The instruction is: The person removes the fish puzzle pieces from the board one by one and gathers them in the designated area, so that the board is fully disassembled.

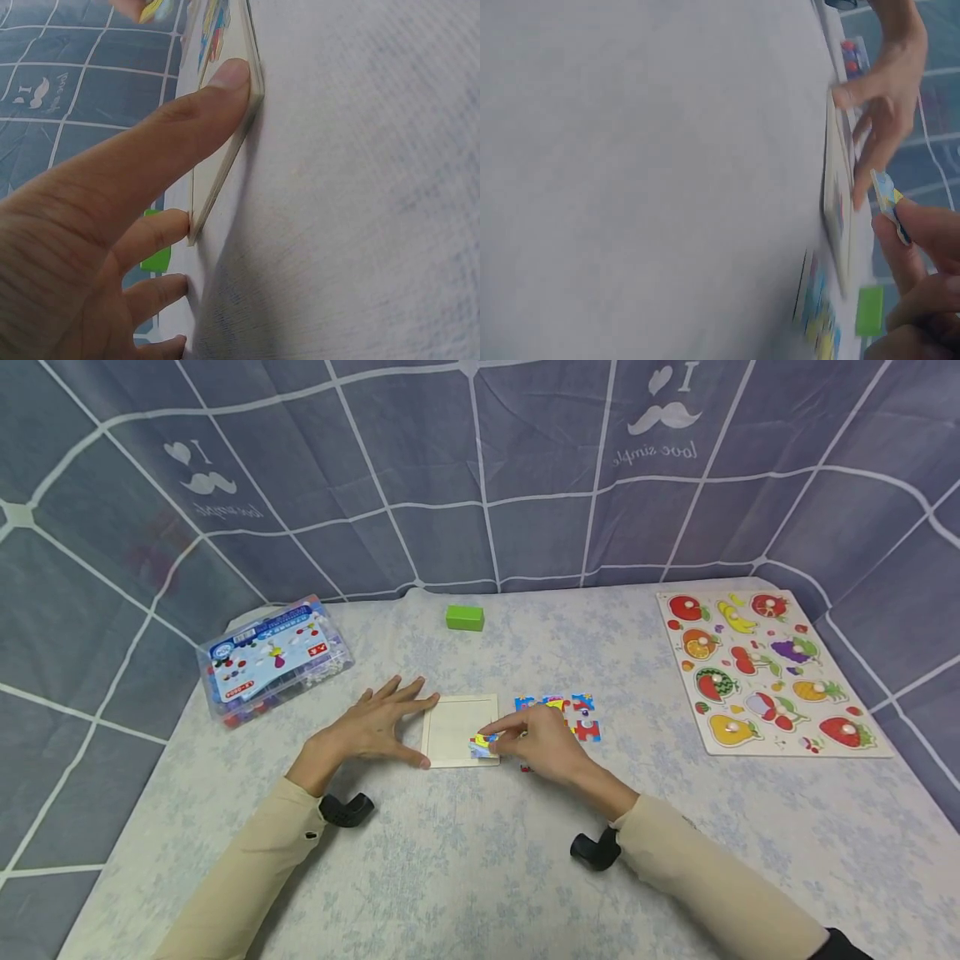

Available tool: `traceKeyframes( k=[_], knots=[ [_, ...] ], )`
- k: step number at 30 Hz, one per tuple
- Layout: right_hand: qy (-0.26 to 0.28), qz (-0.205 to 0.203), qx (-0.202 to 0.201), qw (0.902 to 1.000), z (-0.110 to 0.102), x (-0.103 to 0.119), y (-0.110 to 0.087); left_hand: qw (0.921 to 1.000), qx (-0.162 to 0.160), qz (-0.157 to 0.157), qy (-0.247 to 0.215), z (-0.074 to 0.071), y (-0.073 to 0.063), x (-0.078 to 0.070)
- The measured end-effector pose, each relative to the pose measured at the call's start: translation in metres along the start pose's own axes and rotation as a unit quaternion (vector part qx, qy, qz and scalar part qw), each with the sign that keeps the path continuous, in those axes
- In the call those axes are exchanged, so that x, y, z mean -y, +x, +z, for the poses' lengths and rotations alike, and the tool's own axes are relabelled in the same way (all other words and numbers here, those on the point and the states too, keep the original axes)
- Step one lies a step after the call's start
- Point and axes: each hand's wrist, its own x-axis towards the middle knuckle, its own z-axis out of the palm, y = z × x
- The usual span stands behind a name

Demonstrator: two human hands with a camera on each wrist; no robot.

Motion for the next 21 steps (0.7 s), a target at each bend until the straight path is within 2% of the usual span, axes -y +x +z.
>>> traceKeyframes(
  k=[12, 21],
  knots=[
    [-0.025, 0.119, -0.042, 0.9917, -0.039, -0.034, -0.043, 1.0000, -0.003, 0.005, -0.002, 0.003, 0.001, 0.000],
    [-0.019, 0.116, -0.048, 0.9919, -0.047, -0.046, -0.052, 1.0000, 0.000, 0.000, 0.006, 0.001, 0.002, -0.001]
  ],
)
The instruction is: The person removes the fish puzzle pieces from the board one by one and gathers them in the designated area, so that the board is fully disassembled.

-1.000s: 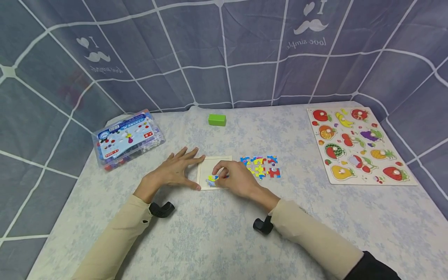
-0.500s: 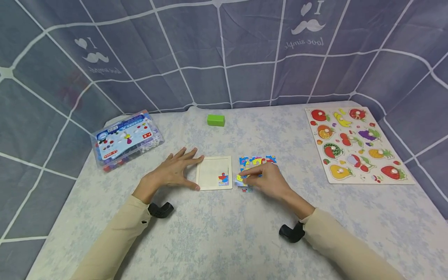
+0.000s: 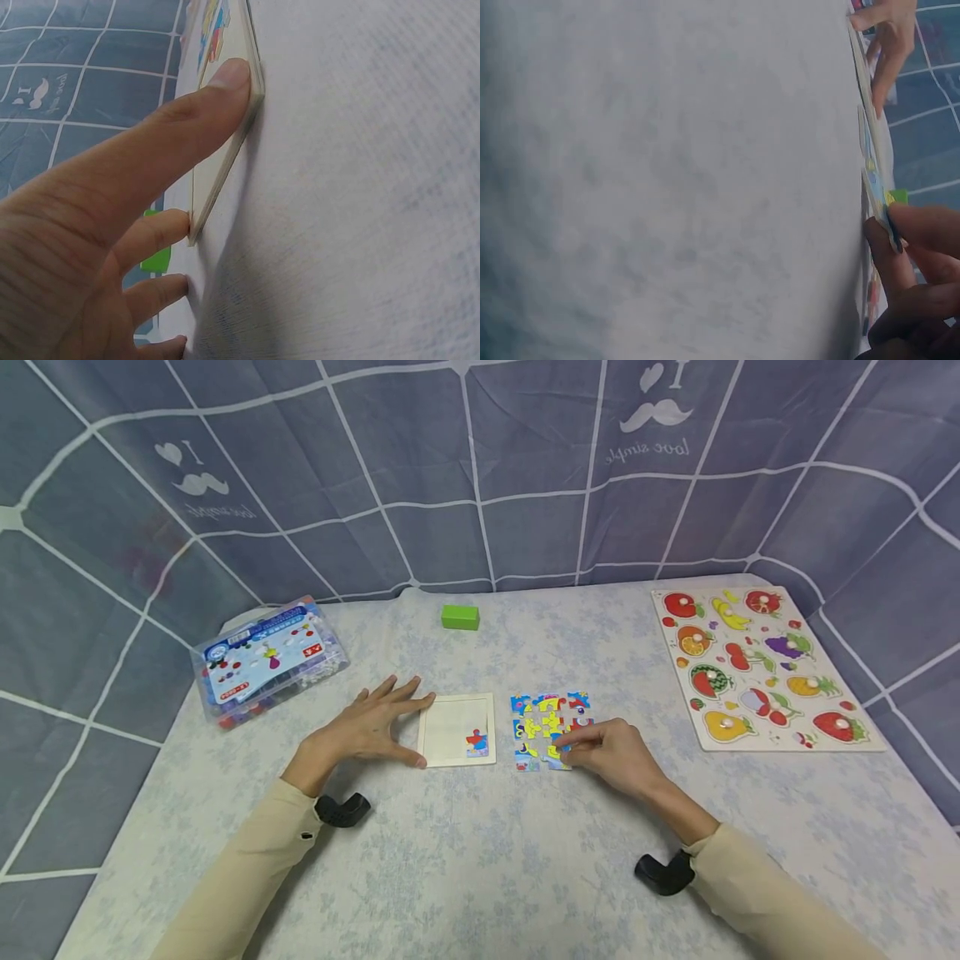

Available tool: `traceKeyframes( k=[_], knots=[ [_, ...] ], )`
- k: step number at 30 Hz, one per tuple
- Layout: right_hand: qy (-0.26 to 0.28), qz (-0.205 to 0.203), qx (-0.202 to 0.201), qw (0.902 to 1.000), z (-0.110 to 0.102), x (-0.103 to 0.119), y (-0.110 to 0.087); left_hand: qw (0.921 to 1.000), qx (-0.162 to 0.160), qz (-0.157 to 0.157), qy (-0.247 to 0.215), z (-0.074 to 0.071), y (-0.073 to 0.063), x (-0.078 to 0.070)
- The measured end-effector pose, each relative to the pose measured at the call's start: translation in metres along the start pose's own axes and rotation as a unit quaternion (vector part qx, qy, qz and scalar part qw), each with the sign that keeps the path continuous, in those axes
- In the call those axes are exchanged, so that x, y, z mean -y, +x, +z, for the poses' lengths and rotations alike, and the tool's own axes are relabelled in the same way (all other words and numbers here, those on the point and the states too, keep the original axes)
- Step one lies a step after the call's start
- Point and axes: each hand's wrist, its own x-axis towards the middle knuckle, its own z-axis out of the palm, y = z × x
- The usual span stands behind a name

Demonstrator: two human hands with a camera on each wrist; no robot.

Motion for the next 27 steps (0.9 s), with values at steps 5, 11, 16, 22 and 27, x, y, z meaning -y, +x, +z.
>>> traceKeyframes(
  k=[5, 11, 16, 22, 27],
  knots=[
    [-0.037, -0.019, -0.019, 0.9989, 0.0026, 0.0009, 0.0013, 1.0000, 0.000, 0.003, -0.004, -0.0007, -0.0003, -0.0004],
    [-0.074, -0.041, -0.041, 0.9956, 0.0039, 0.0040, 0.0024, 1.0000, -0.001, 0.002, -0.003, 0.0004, 0.0000, 0.0015],
    [-0.085, -0.053, -0.047, 0.9938, 0.0061, 0.0042, 0.0036, 1.0000, -0.002, 0.000, -0.002, -0.0003, -0.0007, 0.0018],
    [-0.089, -0.055, -0.040, 0.9937, 0.0095, 0.0018, 0.0048, 1.0000, 0.001, -0.001, -0.007, 0.0009, -0.0024, 0.0008],
    [-0.091, -0.060, -0.036, 0.9934, 0.0074, 0.0025, 0.0042, 1.0000, -0.001, -0.001, -0.007, 0.0000, -0.0016, 0.0003]
  ],
)
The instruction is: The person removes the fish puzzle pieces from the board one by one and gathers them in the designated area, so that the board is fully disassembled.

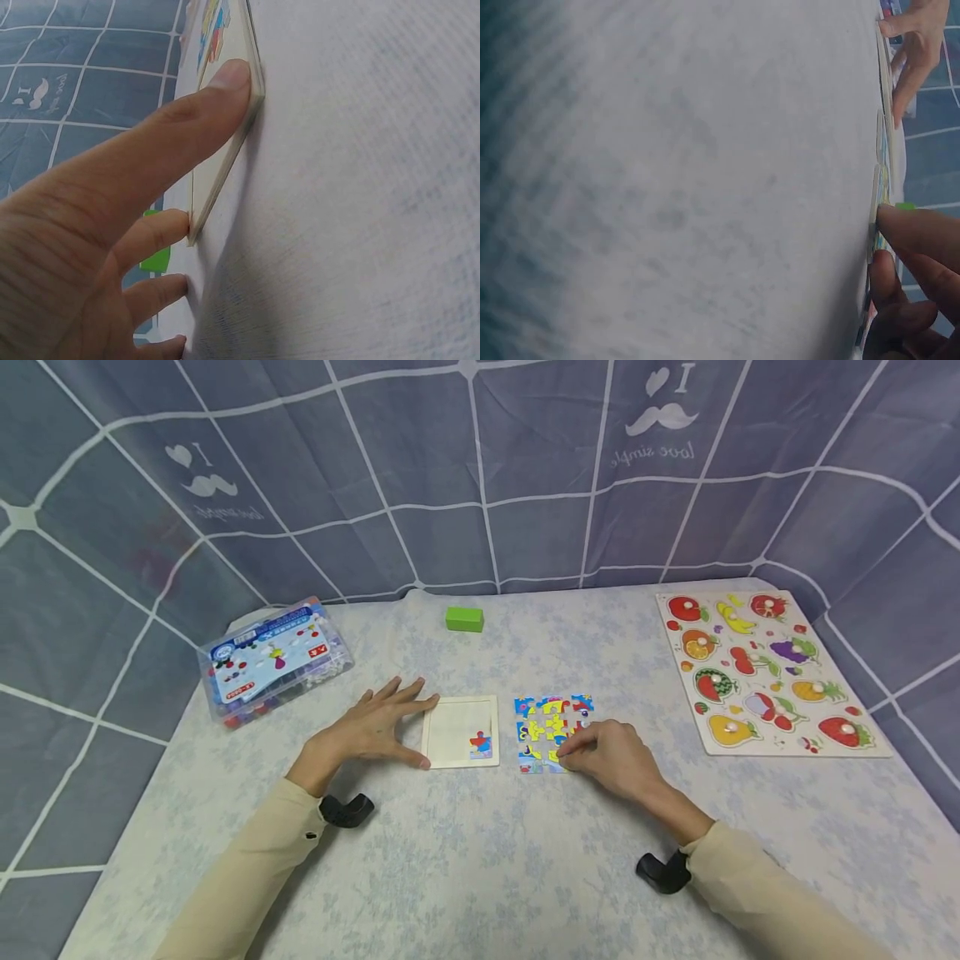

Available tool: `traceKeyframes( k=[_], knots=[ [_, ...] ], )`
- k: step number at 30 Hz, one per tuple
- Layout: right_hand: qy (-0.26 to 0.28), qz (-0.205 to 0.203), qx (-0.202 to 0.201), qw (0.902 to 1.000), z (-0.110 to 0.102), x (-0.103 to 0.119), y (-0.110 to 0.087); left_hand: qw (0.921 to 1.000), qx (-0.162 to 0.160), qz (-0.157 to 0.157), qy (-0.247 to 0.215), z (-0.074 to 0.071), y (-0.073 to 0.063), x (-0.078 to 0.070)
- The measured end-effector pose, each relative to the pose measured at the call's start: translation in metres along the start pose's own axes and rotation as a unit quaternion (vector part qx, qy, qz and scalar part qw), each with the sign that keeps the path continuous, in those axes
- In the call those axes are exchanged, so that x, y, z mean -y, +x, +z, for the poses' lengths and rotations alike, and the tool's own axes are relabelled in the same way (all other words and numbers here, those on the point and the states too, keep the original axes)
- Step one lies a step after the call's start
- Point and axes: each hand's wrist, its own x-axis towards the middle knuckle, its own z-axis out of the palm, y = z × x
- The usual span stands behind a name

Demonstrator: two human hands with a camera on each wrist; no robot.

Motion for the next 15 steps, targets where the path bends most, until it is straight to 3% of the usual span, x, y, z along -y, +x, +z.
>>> traceKeyframes(
  k=[9, 15],
  knots=[
    [0.005, 0.018, -0.028, 0.9994, -0.002, 0.016, 0.002, 1.0000, -0.002, 0.003, 0.004, -0.002, 0.001, 0.000],
    [0.026, -0.030, 0.021, 0.9990, 0.014, 0.036, 0.020, 1.0000, 0.001, 0.000, 0.007, 0.000, 0.001, -0.001]
  ],
)
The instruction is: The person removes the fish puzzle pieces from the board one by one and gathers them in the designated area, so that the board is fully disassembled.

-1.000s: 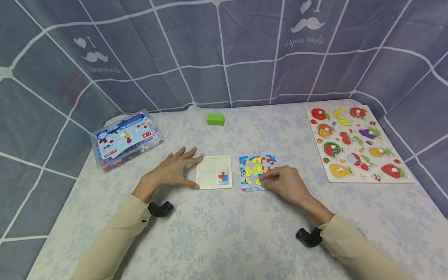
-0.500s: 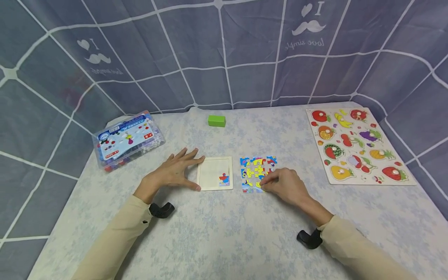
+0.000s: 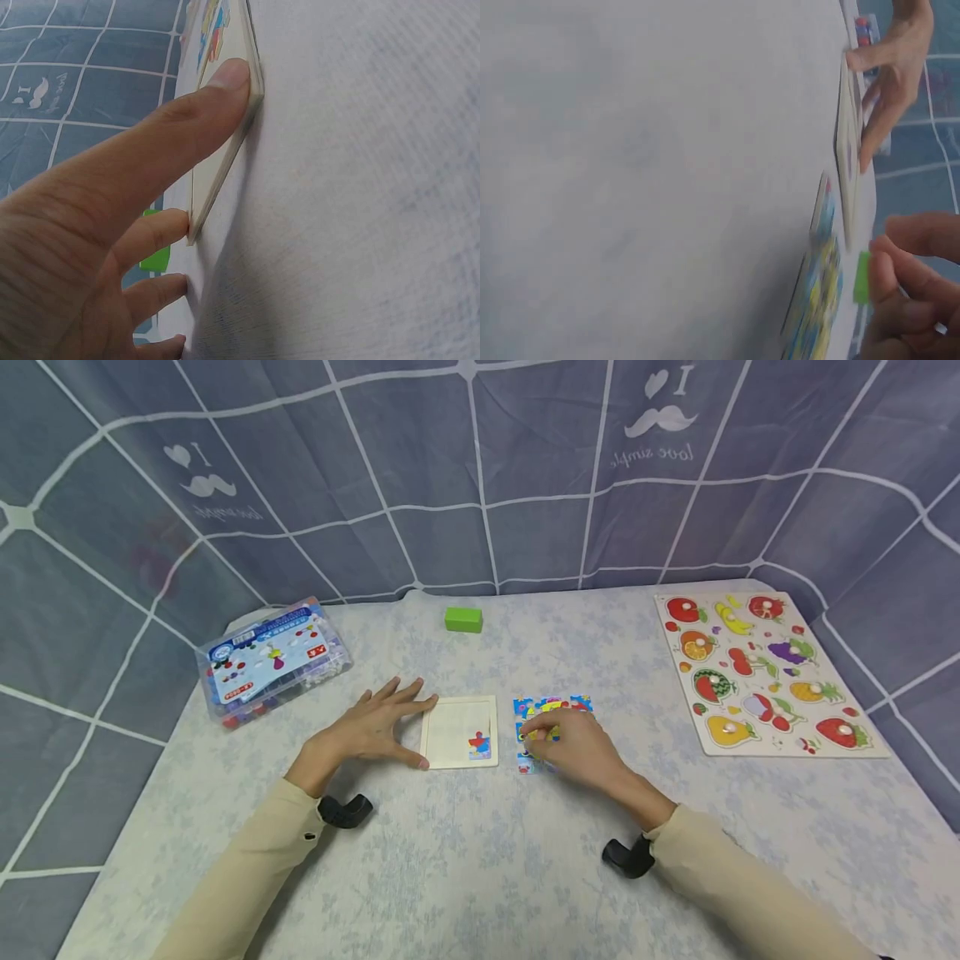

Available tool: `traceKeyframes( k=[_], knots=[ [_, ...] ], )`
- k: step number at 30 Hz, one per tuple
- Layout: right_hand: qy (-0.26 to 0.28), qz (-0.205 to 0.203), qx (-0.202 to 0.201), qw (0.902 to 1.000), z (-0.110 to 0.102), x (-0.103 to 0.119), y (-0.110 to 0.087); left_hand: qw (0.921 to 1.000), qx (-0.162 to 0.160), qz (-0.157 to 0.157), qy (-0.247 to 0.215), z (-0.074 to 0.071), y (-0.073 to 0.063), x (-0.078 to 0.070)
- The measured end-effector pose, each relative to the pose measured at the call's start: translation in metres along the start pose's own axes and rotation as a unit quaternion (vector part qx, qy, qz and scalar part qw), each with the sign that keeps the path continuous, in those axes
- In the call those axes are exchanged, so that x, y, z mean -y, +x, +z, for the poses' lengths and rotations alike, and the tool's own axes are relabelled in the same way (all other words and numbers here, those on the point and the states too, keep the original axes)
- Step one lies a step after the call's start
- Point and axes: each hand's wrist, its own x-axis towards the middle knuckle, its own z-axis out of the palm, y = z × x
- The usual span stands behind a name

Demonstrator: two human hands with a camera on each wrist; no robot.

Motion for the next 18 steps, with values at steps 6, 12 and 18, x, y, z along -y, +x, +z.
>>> traceKeyframes(
  k=[6, 12, 18],
  knots=[
    [-0.003, -0.071, 0.059, 0.9957, 0.021, 0.016, 0.022, 1.0000, -0.001, 0.000, -0.006, 0.001, 0.000, 0.000],
    [-0.009, -0.087, 0.078, 0.9931, 0.031, 0.024, 0.032, 1.0000, -0.004, -0.002, -0.001, 0.001, 0.000, 0.000],
    [-0.017, -0.081, 0.076, 0.9936, 0.032, 0.025, 0.031, 1.0000, -0.005, -0.004, -0.005, 0.002, 0.000, 0.001]
  ],
)
